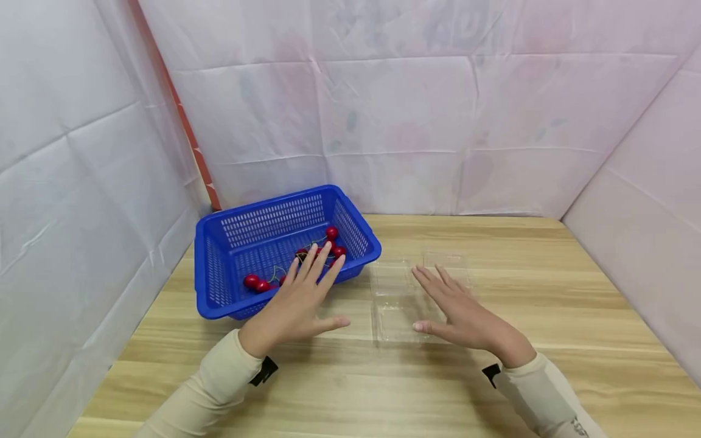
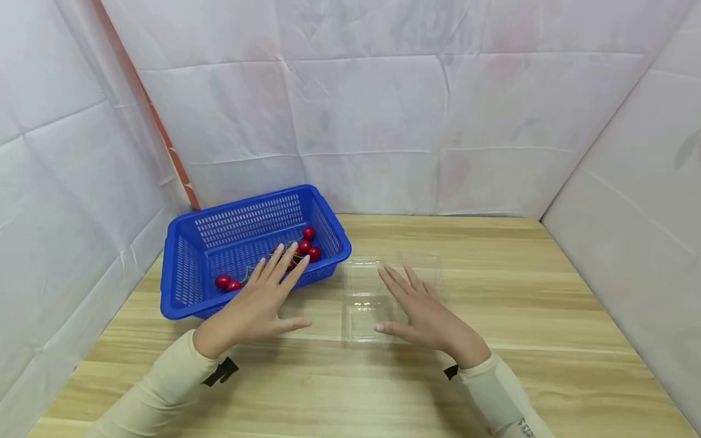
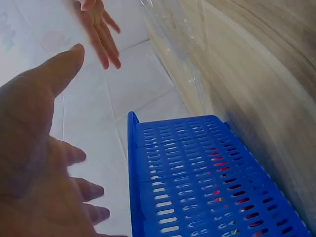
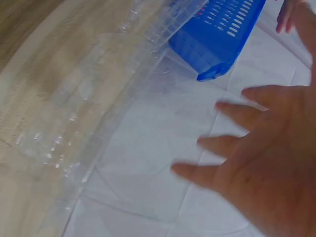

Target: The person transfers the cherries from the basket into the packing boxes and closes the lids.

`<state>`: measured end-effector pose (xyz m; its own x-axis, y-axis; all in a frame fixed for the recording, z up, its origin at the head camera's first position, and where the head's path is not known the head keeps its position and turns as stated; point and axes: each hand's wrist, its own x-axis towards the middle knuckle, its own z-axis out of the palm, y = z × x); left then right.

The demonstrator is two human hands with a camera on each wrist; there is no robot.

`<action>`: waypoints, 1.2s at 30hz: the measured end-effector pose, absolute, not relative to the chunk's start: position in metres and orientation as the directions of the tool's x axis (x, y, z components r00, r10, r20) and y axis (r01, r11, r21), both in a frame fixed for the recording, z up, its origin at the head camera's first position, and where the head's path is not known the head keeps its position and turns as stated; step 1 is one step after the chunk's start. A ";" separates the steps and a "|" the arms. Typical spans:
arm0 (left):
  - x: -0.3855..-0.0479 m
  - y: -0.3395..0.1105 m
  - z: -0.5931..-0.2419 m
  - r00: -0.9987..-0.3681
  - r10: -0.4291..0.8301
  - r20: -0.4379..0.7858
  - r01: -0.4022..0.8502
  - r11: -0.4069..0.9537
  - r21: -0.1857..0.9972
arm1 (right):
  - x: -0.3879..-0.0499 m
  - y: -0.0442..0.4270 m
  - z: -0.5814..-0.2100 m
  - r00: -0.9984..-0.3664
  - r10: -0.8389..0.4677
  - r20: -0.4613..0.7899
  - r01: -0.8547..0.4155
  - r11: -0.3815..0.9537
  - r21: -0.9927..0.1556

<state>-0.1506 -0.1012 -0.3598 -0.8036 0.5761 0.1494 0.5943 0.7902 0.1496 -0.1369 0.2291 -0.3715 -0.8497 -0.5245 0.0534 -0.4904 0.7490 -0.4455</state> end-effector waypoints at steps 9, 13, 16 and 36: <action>-0.162 -0.119 -0.354 -0.692 0.535 0.485 0.672 0.723 0.162 | -0.152 0.233 -0.377 -0.877 -0.437 0.200 -0.479 0.756 -0.446; -0.161 -0.129 -0.350 -0.691 0.494 0.528 0.664 0.724 0.190 | -0.158 0.229 -0.381 -0.923 -0.361 0.136 -0.377 0.773 -0.511; -0.160 -0.136 -0.348 -0.708 0.471 0.527 0.643 0.737 0.205 | -0.161 0.227 -0.386 -0.935 -0.346 0.074 -0.335 0.797 -0.503; -0.158 -0.152 -0.360 -0.795 0.446 0.410 0.567 0.787 0.244 | -0.156 0.222 -0.396 -0.950 -0.267 -0.160 -0.124 0.798 -0.590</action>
<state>-0.1580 -0.1523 -0.3598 -0.7953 0.4462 0.4104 0.5671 0.7868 0.2436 -0.1559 0.2223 -0.3955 -0.9504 -0.2666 -0.1604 -0.1242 0.7977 -0.5901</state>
